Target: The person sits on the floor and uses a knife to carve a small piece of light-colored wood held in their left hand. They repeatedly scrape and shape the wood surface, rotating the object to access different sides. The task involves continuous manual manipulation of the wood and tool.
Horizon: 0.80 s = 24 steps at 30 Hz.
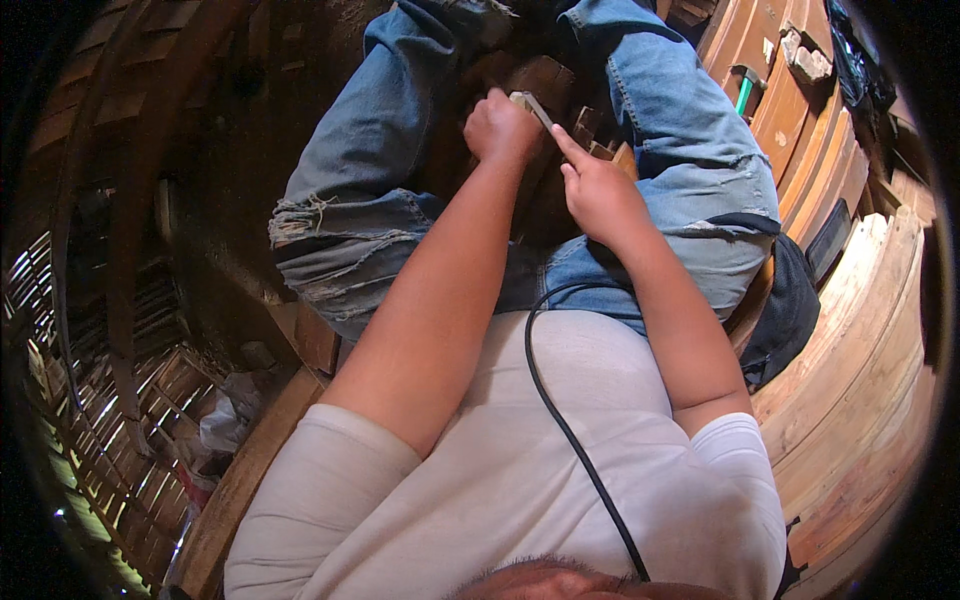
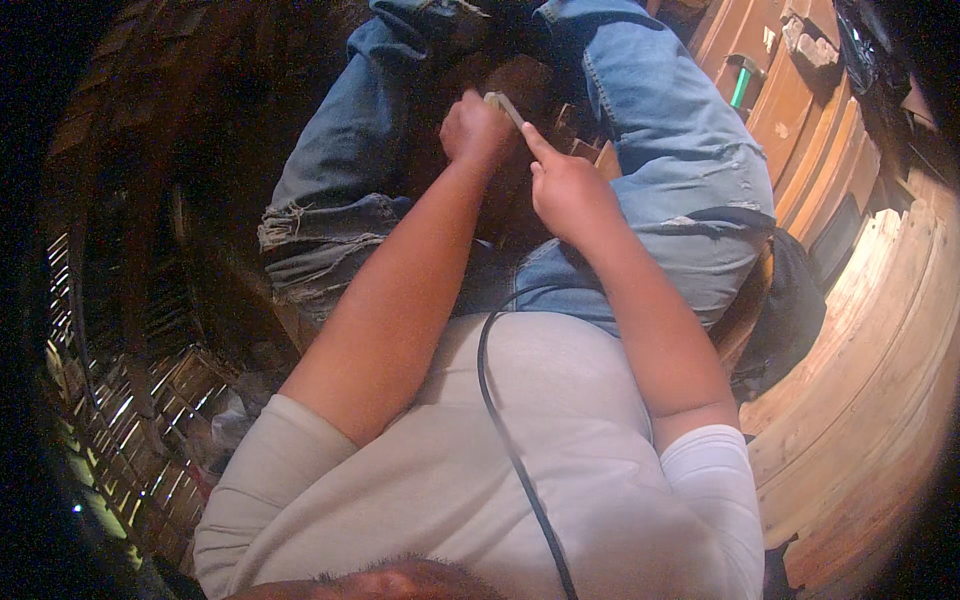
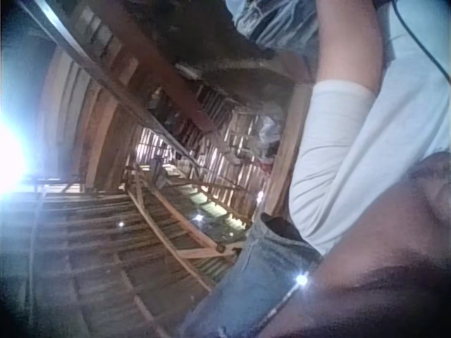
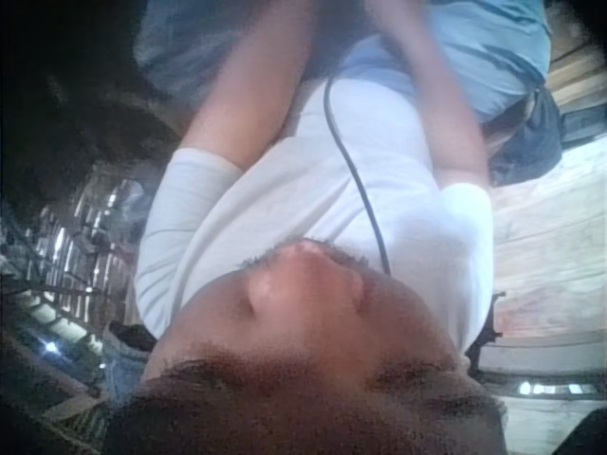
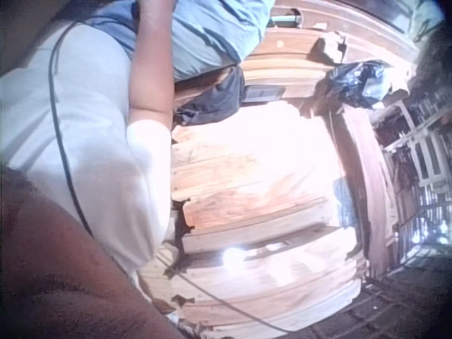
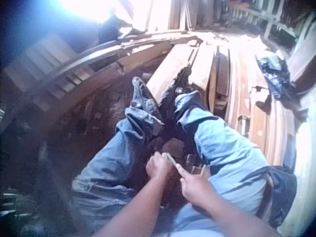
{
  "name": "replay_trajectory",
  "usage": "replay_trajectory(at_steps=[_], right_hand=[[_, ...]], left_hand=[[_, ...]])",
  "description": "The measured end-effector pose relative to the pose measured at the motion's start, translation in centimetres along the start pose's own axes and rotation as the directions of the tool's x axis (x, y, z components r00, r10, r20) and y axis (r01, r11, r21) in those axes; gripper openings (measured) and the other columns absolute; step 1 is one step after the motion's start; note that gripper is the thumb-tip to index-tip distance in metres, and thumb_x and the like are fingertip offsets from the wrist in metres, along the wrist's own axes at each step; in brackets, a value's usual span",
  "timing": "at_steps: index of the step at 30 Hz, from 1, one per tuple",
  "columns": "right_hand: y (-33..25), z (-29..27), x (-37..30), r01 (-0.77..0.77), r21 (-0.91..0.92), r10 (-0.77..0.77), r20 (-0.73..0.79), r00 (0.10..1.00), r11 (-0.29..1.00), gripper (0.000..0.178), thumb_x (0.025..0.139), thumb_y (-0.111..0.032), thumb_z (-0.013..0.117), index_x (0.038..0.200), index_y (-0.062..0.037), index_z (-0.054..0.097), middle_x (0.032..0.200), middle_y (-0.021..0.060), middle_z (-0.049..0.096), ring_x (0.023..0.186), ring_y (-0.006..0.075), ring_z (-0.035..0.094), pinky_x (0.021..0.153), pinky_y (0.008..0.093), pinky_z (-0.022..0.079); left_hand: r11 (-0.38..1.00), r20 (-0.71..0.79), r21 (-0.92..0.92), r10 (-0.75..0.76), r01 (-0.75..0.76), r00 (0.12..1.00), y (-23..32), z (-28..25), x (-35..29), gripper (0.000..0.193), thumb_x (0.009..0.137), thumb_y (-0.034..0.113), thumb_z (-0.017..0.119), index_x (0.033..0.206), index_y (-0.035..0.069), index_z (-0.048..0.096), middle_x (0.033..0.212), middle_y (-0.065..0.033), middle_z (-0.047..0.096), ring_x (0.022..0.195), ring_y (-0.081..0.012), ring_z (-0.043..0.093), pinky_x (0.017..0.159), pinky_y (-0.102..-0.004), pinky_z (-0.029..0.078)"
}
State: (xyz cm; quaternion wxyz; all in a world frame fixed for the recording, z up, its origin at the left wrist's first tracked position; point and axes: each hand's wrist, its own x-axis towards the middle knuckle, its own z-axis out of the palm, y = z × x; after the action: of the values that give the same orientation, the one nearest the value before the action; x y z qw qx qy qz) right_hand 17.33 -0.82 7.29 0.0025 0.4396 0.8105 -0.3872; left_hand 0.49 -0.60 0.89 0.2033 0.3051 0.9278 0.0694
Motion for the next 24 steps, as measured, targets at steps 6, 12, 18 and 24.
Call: replay_trajectory(at_steps=[6,12,18,24], right_hand=[[-0.9,-0.7,-0.3,0.034,-0.075,-0.028,0.075,0.997,0.997,0.056,0.099,-0.018,0.054,0.154,-0.0205,0.044,0.089,0.0275,0.07,0.083,0.0451,0.068,0.077,0.0564,0.053],[-0.7,0.7,0.0,0.015,-0.153,-0.01,0.034,0.999,0.988,0.06,0.099,-0.017,0.053,0.157,-0.0272,0.039,0.083,0.0255,0.069,0.074,0.0437,0.068,0.069,0.0561,0.053],[-0.7,1.6,-0.2,0.023,-0.18,-0.02,0.014,1.0,0.983,0.063,0.098,-0.015,0.052,0.158,-0.0225,0.037,0.082,0.0234,0.069,0.072,0.0419,0.067,0.067,0.0554,0.053],[-0.5,1.7,-0.2,0.039,-0.182,-0.034,0.032,0.999,0.983,0.065,0.097,-0.013,0.052,0.159,-0.0183,0.035,0.082,0.0231,0.069,0.074,0.0416,0.068,0.068,0.0553,0.053]], left_hand=[[0.999,-0.011,0.028,0.028,-0.028,1.0,-0.4,0.4,0.1,0.034,0.084,0.031,0.072,0.107,0.006,0.068,0.109,-0.0197,0.073,0.103,-0.038,0.071,0.091,-0.0476,0.055],[1.0,-0.033,0.004,0.027,-0.027,0.999,-0.8,1.5,0.9,0.049,0.079,0.043,0.08,0.108,0.004,0.07,0.11,-0.0203,0.073,0.104,-0.0393,0.071,0.091,-0.0483,0.056],[0.999,-0.034,0.019,0.036,-0.035,0.999,-0.7,1.4,0.8,0.048,0.079,0.042,0.08,0.107,0.004,0.07,0.109,-0.0203,0.073,0.103,-0.0395,0.071,0.09,-0.0482,0.057],[1.0,-0.026,0.01,0.03,-0.03,0.999,-0.4,0.9,0.4,0.049,0.079,0.041,0.08,0.11,0.004,0.069,0.11,-0.0205,0.073,0.105,-0.0397,0.071,0.091,-0.0483,0.056]])
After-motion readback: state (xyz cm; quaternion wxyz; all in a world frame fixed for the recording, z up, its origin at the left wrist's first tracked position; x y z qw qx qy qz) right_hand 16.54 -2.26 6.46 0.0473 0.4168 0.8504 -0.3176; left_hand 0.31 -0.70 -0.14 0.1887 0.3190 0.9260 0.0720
